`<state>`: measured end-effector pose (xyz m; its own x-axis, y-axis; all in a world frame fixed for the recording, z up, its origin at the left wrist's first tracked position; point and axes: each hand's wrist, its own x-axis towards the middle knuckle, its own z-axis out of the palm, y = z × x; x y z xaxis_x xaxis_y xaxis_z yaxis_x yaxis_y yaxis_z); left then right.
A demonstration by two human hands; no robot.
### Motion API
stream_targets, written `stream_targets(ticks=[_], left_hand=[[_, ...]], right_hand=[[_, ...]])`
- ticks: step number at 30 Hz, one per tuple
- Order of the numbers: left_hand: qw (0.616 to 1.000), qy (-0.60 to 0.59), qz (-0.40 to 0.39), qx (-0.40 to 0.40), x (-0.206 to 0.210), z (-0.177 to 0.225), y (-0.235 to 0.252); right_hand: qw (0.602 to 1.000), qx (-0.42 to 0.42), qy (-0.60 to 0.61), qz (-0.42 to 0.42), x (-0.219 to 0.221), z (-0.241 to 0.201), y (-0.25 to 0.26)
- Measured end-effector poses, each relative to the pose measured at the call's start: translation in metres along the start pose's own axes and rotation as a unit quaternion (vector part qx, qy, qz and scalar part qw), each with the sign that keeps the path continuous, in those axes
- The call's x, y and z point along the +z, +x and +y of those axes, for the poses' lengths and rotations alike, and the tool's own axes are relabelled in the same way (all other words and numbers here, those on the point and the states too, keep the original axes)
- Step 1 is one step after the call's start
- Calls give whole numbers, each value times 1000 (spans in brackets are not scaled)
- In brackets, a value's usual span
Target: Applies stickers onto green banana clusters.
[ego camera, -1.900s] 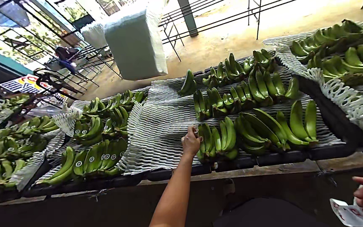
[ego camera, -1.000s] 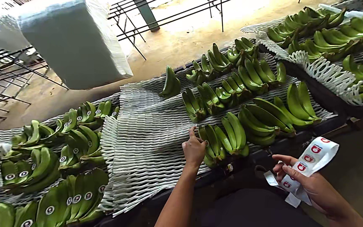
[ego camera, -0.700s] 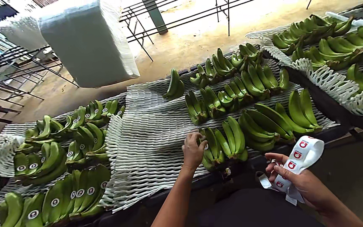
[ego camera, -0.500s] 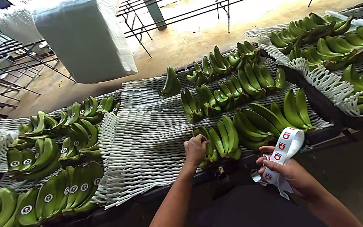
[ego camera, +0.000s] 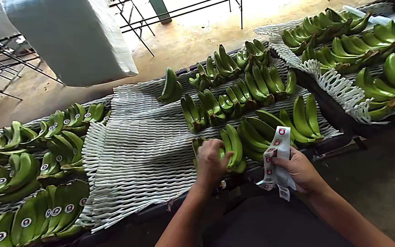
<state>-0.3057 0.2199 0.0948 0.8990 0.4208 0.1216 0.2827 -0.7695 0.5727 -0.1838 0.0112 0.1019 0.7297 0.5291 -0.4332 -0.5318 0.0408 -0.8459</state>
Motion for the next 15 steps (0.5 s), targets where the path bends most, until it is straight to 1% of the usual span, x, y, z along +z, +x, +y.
stream_targets(ticks=[1,3,4,6,8,11,13,15], left_hand=[[995,-81,-52,16,5,20,-3],[966,-200,-162,12,15,51,-1],[952,-241,-188,-3,19,60,2],[924,-332,-185,-48,25,68,10],[891,-421,-157,-70,23,70,18],[866,-478,-121,-82,13,69,29],[862,-485,-102,-106,4,66,40],[880,-459,-69,-102,-5,62,56]], right_hand=[[1000,-6,7,12,2,-1,1],[999,-20,20,36,5,-7,6],[998,-26,23,43,6,-10,7],[998,-25,29,39,2,-14,8],[1000,-18,22,14,-11,-14,9],[1000,-15,-6,-23,-39,-10,11],[999,-21,-34,-34,-54,-14,11],[995,-26,-93,-39,-69,-21,11]])
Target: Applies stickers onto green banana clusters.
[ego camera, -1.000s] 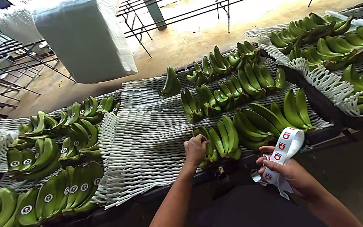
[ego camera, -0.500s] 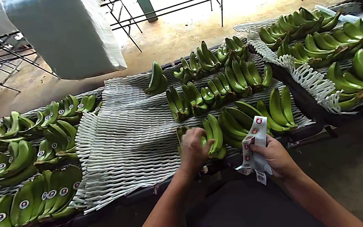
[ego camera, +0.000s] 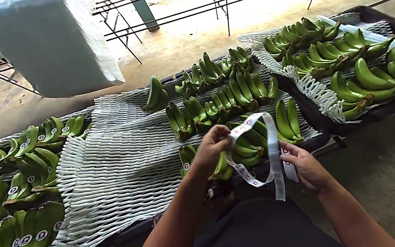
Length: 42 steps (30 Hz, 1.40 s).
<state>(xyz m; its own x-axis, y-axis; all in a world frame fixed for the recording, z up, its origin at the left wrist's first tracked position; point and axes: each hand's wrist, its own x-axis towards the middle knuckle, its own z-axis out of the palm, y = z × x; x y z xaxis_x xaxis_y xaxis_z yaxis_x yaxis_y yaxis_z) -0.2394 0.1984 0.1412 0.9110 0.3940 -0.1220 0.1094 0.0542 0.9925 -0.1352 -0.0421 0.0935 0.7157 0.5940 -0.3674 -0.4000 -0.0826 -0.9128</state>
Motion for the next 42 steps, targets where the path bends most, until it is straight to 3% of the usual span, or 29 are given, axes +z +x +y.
stream_targets(ticks=[2,5,8,11,13,16,19,22,25,27,30,33,36,38,40,42], left_hand=[[998,25,37,53,-12,7,22],[980,74,99,154,-22,42,63],[938,131,138,291,-17,96,101],[879,190,116,421,2,136,131],[867,305,60,389,21,137,140],[854,410,3,319,58,101,125],[845,411,-103,325,81,58,83],[876,367,-264,168,84,48,58],[901,240,-356,61,72,41,53],[937,163,-303,58,64,34,44],[991,70,-99,63,64,17,25],[996,0,55,69,71,0,10],[990,52,87,98,72,-16,-6],[955,193,95,202,66,-29,-13],[881,335,108,317,55,-35,-11],[802,446,122,378,47,-34,-8]], right_hand=[[999,-10,-37,8,-15,-4,0],[999,-42,13,30,-25,-13,-3],[993,-87,69,31,-26,-21,-8],[977,-151,148,-44,-27,-24,-5],[965,-163,189,-76,-24,-26,-1],[975,-140,173,-20,-13,-34,3],[993,-104,17,-54,-12,-41,3],[971,-57,-180,-147,-12,-58,-1],[957,-103,-229,-147,-12,-72,3],[955,-188,-228,-36,-12,-67,9],[945,-262,-126,148,-1,-44,22],[965,-203,91,138,26,-30,15],[971,-164,151,86,48,-19,12],[976,-163,119,83,54,-17,16],[986,-138,74,63,56,-19,16],[994,-93,51,13,58,-24,12]])
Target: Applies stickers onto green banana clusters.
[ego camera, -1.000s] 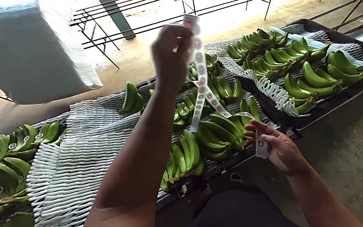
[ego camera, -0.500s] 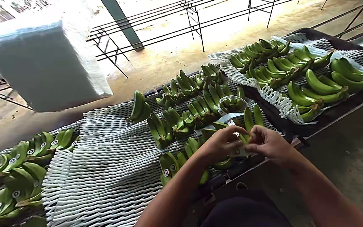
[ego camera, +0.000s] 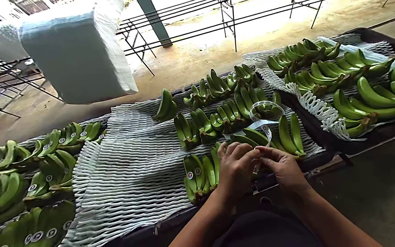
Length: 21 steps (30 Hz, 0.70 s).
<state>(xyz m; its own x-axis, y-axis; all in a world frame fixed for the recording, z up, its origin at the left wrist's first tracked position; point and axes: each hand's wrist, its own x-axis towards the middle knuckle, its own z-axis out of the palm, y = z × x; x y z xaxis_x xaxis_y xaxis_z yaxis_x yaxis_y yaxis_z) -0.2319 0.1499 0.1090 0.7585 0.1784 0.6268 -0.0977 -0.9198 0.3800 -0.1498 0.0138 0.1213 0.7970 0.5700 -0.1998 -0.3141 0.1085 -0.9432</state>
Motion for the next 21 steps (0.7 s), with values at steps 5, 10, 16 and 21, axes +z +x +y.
stream_targets(ticks=[5,10,16,21], left_hand=[[986,122,30,108,-13,-9,-4],[993,-15,58,98,-18,-17,-12],[996,-3,-10,84,-23,-12,-9],[987,44,40,148,-19,-8,-13]], right_hand=[[967,166,177,-80,1,-11,-4],[941,206,263,-58,3,-16,-5],[958,166,219,-78,3,-20,-9],[940,225,245,-78,-1,-19,-5]])
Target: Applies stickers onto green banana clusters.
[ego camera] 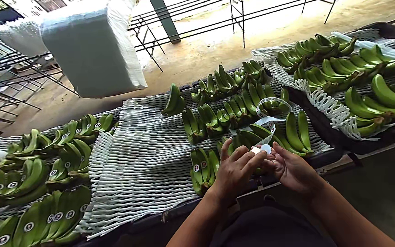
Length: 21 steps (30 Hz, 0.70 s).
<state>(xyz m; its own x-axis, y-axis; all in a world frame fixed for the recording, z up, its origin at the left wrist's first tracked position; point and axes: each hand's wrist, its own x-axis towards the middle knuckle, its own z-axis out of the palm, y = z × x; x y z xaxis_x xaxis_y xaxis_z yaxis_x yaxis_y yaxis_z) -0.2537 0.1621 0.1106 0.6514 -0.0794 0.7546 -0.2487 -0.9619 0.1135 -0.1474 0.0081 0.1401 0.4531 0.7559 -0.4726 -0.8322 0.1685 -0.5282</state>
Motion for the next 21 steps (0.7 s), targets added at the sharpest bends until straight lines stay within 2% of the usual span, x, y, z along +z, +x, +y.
stream_targets(ticks=[2,4,6,7,8,10,13,17,21], left_hand=[[994,-92,6,-55,-4,-1,-2],[959,-197,-21,-201,-19,-13,-1],[883,-227,-115,-395,-33,-40,0],[838,-212,-190,-465,-36,-57,-3],[805,-184,-262,-500,-35,-71,-9],[757,-142,-371,-519,-27,-87,-23],[716,-96,-453,-523,-14,-88,-37],[716,-43,-492,-494,-6,-81,-36],[744,42,-493,-448,-3,-76,-30]], right_hand=[[999,-22,-13,19,-3,1,2],[988,-115,-60,83,-6,-3,7],[961,-221,-93,140,-16,-15,12],[945,-267,-103,156,-22,-23,13],[932,-302,-106,167,-27,-31,13],[914,-344,-106,185,-32,-45,9],[901,-367,-112,202,-34,-51,6],[908,-361,-136,164,-39,-45,7],[904,-370,-142,158,-40,-37,10]])
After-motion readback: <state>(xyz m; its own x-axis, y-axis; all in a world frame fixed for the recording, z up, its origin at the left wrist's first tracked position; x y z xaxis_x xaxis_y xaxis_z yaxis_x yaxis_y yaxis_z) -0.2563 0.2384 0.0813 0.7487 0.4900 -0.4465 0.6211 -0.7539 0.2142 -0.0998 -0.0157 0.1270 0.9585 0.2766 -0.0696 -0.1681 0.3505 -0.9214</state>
